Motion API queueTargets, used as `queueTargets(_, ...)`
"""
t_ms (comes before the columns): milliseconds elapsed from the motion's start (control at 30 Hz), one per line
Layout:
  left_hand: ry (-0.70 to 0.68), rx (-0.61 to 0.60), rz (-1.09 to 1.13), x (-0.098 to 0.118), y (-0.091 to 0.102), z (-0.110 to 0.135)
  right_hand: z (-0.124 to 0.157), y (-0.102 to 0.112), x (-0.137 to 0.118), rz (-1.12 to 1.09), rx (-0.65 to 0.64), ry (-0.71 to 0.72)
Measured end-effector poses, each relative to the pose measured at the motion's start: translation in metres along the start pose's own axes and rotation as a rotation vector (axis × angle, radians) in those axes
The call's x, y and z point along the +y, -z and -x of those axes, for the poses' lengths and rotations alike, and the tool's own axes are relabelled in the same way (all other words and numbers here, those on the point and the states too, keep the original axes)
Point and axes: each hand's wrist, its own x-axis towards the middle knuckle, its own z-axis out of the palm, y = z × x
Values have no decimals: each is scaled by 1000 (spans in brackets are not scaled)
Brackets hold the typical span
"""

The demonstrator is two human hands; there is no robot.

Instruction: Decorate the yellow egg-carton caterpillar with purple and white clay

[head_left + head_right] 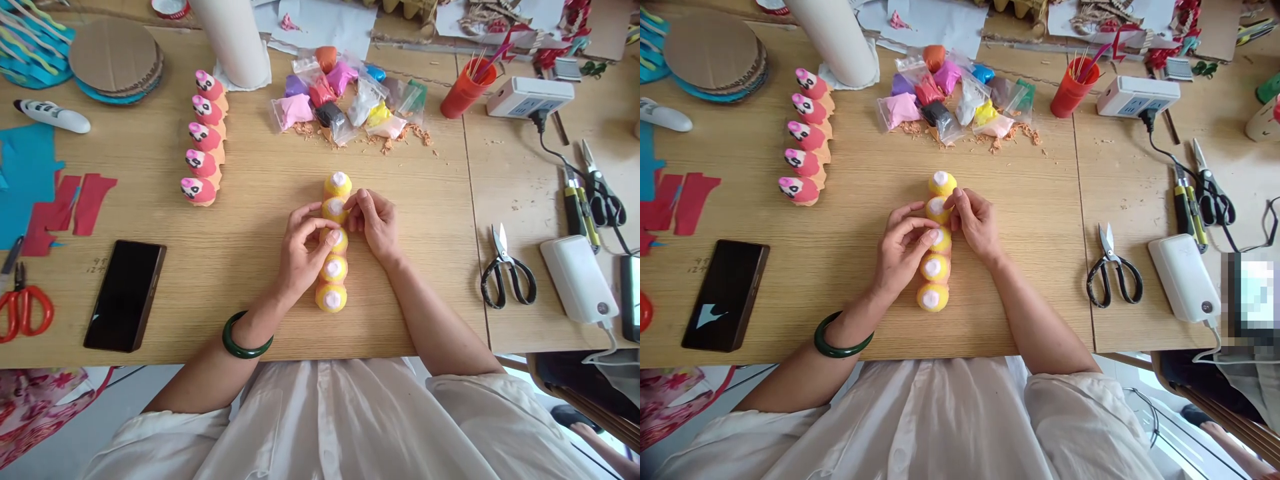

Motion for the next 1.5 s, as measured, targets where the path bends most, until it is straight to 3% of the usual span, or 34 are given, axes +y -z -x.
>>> queueTargets(567,85,-46,36,11,11,14,4,2,-10,-25,106,-95)
queueTargets(833,237,-54,5,15,17,18,4,-1,-10,-2,111,-100)
queueTargets(1067,136,-104,-104,3,19,14,0,-3,-9,22,48,-12)
queueTargets(1267,126,-131,-8,-6,21,3,-6,-5,0,13,57,-36)
queueTargets(1500,169,38,-8,-15,30,-14,-8,-5,10,-19,32,-81)
